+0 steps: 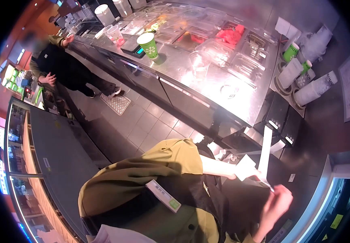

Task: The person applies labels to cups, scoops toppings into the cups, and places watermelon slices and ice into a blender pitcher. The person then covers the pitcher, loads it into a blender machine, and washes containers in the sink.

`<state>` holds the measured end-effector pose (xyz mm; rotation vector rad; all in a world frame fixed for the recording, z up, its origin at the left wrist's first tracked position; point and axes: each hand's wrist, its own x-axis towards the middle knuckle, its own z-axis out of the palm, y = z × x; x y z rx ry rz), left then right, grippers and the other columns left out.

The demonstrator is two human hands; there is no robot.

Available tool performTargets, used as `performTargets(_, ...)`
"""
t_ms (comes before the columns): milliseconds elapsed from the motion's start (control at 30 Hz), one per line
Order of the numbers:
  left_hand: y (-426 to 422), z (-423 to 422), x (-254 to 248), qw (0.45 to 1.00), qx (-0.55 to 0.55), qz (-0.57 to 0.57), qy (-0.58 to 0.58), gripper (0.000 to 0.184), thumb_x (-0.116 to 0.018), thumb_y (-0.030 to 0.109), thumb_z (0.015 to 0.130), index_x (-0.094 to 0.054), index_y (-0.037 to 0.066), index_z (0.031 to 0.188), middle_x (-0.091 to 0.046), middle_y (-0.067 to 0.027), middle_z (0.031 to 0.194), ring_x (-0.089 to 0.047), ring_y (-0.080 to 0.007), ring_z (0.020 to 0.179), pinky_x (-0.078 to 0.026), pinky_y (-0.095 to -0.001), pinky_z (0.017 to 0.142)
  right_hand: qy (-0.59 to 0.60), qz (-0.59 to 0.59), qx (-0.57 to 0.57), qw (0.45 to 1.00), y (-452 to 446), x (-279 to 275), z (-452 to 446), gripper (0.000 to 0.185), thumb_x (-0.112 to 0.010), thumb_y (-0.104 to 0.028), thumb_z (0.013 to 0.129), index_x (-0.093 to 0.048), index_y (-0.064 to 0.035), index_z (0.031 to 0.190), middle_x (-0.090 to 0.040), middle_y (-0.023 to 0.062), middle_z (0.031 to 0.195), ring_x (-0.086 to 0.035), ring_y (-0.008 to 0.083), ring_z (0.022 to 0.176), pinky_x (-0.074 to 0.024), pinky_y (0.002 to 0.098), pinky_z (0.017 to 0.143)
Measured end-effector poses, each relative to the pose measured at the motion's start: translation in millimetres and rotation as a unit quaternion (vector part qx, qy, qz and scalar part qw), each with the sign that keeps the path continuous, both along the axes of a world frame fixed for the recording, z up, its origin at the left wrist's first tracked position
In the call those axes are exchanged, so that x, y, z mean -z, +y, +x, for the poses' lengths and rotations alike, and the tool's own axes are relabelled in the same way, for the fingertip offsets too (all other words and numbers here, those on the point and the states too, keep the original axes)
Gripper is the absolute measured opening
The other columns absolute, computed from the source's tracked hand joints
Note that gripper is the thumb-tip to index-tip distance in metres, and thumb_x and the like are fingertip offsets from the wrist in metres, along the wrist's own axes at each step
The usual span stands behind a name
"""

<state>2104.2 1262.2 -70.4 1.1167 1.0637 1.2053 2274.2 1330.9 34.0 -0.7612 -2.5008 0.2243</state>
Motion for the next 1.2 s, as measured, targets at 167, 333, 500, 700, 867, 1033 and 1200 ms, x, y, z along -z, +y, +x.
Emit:
performTargets(167, -2, -19, 12, 0.996, 0.011, -0.037, 0.077, 0.035, -0.058, 0.039, 0.074, -0.062, 0.006, 0.083, -0.056, -0.0065, 0.077, -0.056, -0.0190, 0.075, -0.045, -0.0304, 0.066, 0.269, -0.047, 0.033, 0.961, 18, -25, 41, 0.004, -0.049, 0.003, 0.083, -0.046, -0.0002, 0.084, -0.050, 0.0078, 0.085, -0.047, 0.0144, 0.077, -0.0398, 0.0229, 0.071)
performTargets(333, -3, -29, 25, 0.969, 0.050, -0.092, 0.224, 0.035, -0.058, 0.039, 0.074, -0.062, 0.005, 0.082, -0.056, -0.0067, 0.077, -0.056, -0.0193, 0.075, -0.045, -0.0305, 0.067, 0.285, -0.092, 0.028, 0.954, 39, -21, 43, 0.006, -0.050, -0.001, 0.085, -0.049, 0.0007, 0.091, -0.051, 0.0066, 0.093, -0.047, 0.0121, 0.085, -0.0399, 0.0215, 0.076)
performTargets(500, 8, -16, 18, 0.889, 0.128, -0.106, 0.427, 0.035, -0.058, 0.039, 0.075, -0.062, 0.005, 0.082, -0.056, -0.0069, 0.078, -0.057, -0.0196, 0.076, -0.045, -0.0306, 0.068, 0.287, -0.121, 0.033, 0.950, 47, -16, 32, 0.008, -0.051, -0.003, 0.085, -0.050, 0.0000, 0.092, -0.052, 0.0057, 0.094, -0.048, 0.0126, 0.086, -0.0395, 0.0226, 0.078)
performTargets(700, 29, -38, -11, 0.865, 0.042, -0.004, 0.501, 0.031, -0.057, 0.035, 0.075, -0.063, 0.006, 0.085, -0.057, -0.0141, 0.087, -0.057, -0.0284, 0.080, -0.047, -0.0345, 0.073, 0.296, -0.194, 0.103, 0.929, 56, -24, -6, 0.013, -0.058, -0.005, 0.078, -0.055, -0.0011, 0.091, -0.054, 0.0048, 0.091, -0.050, 0.0126, 0.085, -0.0399, 0.0239, 0.078)
performTargets(867, 93, -76, -45, 0.967, 0.006, 0.086, 0.238, 0.038, -0.054, 0.030, 0.081, -0.054, 0.004, 0.109, -0.059, -0.0113, 0.098, -0.058, -0.0170, 0.081, -0.047, -0.0291, 0.070, 0.381, -0.340, 0.038, 0.859, 113, -5, -12, 0.015, -0.058, -0.005, 0.078, -0.053, -0.0022, 0.092, -0.055, 0.0010, 0.080, -0.051, 0.0072, 0.072, -0.0404, 0.0188, 0.063)
performTargets(1033, 210, -133, -35, 0.977, -0.005, 0.063, 0.203, 0.037, -0.052, 0.028, 0.085, -0.053, -0.001, 0.108, -0.059, -0.0068, 0.095, -0.056, -0.0118, 0.079, -0.046, -0.0245, 0.072, 0.439, -0.455, 0.042, 0.774, 167, 19, -30, 0.020, -0.056, -0.006, 0.078, -0.055, 0.0011, 0.097, -0.059, 0.0051, 0.086, -0.053, 0.0078, 0.074, -0.0421, 0.0199, 0.066)
performTargets(1200, 332, -177, -67, 0.947, -0.100, 0.171, 0.253, 0.026, -0.057, 0.024, 0.082, -0.061, 0.002, 0.094, -0.063, -0.0030, 0.081, -0.056, -0.0107, 0.071, -0.044, -0.0232, 0.065, 0.455, -0.479, 0.075, 0.746, 218, 23, -60, 0.023, -0.054, -0.005, 0.078, -0.055, 0.0023, 0.099, -0.059, 0.0056, 0.085, -0.051, 0.0084, 0.070, -0.0418, 0.0207, 0.066)
